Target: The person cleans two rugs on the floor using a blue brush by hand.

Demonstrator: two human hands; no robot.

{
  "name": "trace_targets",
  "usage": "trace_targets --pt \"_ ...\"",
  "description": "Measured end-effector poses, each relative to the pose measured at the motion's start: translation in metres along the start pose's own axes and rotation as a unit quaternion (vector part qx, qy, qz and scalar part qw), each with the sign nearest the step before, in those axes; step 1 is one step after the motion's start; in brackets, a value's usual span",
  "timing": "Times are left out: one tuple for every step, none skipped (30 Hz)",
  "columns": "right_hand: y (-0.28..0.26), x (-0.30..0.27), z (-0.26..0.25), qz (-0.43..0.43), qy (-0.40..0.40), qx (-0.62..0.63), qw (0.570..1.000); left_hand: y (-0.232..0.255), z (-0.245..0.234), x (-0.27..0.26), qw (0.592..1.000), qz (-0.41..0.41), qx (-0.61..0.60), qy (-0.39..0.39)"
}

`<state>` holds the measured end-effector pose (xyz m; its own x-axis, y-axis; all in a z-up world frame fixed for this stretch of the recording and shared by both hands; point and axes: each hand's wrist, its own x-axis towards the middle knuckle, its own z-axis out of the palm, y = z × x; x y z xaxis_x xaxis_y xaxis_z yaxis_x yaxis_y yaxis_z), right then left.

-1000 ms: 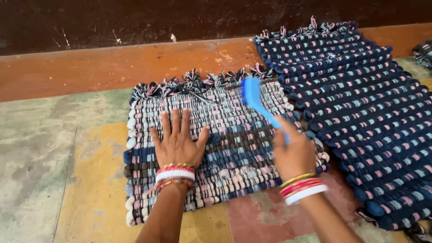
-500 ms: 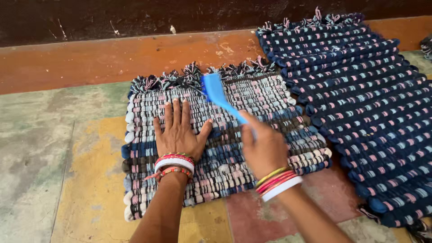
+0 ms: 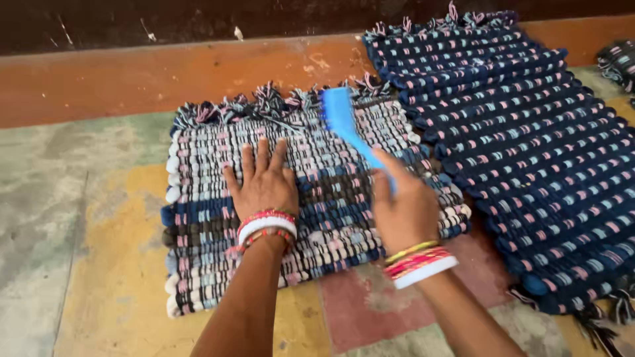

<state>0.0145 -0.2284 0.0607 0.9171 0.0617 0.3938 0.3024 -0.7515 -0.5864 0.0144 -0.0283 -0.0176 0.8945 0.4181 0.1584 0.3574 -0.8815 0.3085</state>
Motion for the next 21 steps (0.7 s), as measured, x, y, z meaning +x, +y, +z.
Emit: trace_targets --pt "-0.004 -0.004 0.004 -0.025 -0.028 0.004 0.999 0.000 0.001 0.000 1.000 -0.008 -0.010 0.025" --pt "-0.006 -0.004 0.005 -0.050 -0.053 0.010 0.997 0.001 0.000 0.002 0.998 -0.014 -0.019 0.054" --pt "-0.005 -0.003 0.004 -0.050 -0.052 0.010 0.997 0.002 -0.003 0.003 0.998 -0.013 -0.019 0.055" --pt "-0.002 -0.002 0.003 -0.006 -0.067 -0.022 0.997 0.004 -0.007 0.001 0.999 -0.020 -0.033 0.030" --pt "0.004 0.000 0.002 0.038 -0.083 -0.054 0.994 0.005 -0.011 0.000 0.999 -0.027 -0.047 0.005" --pt "0.012 0.004 -0.001 0.038 -0.083 -0.053 0.994 0.007 -0.016 -0.002 0.999 -0.027 -0.046 0.006" --pt "0.022 0.009 -0.006 0.054 -0.055 -0.067 0.995 0.007 -0.020 -0.004 0.999 -0.022 -0.035 0.000" --pt "0.033 0.015 -0.012 0.070 -0.026 -0.081 0.994 0.009 -0.022 -0.005 1.000 -0.017 -0.024 -0.005" --pt "0.043 0.018 -0.018 0.069 -0.025 -0.081 0.994 0.011 -0.024 -0.004 1.000 -0.017 -0.025 -0.004" --pt "0.051 0.019 -0.024 0.040 0.000 -0.083 0.996 0.011 -0.024 -0.004 1.000 -0.016 -0.014 -0.012" --pt "0.056 0.019 -0.026 0.011 0.026 -0.084 0.996 0.010 -0.023 -0.005 1.000 -0.015 -0.003 -0.020" --pt "0.057 0.018 -0.025 0.010 0.026 -0.083 0.996 0.010 -0.021 -0.004 1.000 -0.015 -0.003 -0.020" --pt "0.055 0.018 -0.026 0.028 0.021 -0.088 0.996 0.009 -0.019 -0.003 1.000 -0.005 0.005 -0.014" --pt "0.052 0.017 -0.027 0.046 0.016 -0.091 0.995 0.008 -0.017 -0.004 1.000 0.006 0.013 -0.008" --pt "0.046 0.015 -0.028 0.046 0.016 -0.090 0.995 0.006 -0.015 -0.004 1.000 0.006 0.014 -0.008" --pt "0.038 0.011 -0.026 0.090 -0.002 -0.065 0.994 0.005 -0.014 -0.002 1.000 0.010 0.020 -0.017" --pt "0.029 0.008 -0.022 0.134 -0.021 -0.040 0.990 0.004 -0.013 -0.001 0.999 0.015 0.025 -0.026" --pt "0.020 0.002 -0.017 0.134 -0.021 -0.041 0.990 0.003 -0.012 -0.002 0.999 0.015 0.024 -0.027" --pt "0.012 -0.006 -0.011 0.112 -0.043 -0.010 0.993 0.002 -0.011 -0.003 0.999 0.023 0.022 -0.024" --pt "0.007 -0.011 -0.008 0.088 -0.063 0.022 0.994 0.000 -0.012 -0.003 0.999 0.031 0.020 -0.019" --pt "0.005 -0.014 -0.007 0.087 -0.061 0.023 0.994 0.000 -0.013 -0.003 0.999 0.032 0.020 -0.017"
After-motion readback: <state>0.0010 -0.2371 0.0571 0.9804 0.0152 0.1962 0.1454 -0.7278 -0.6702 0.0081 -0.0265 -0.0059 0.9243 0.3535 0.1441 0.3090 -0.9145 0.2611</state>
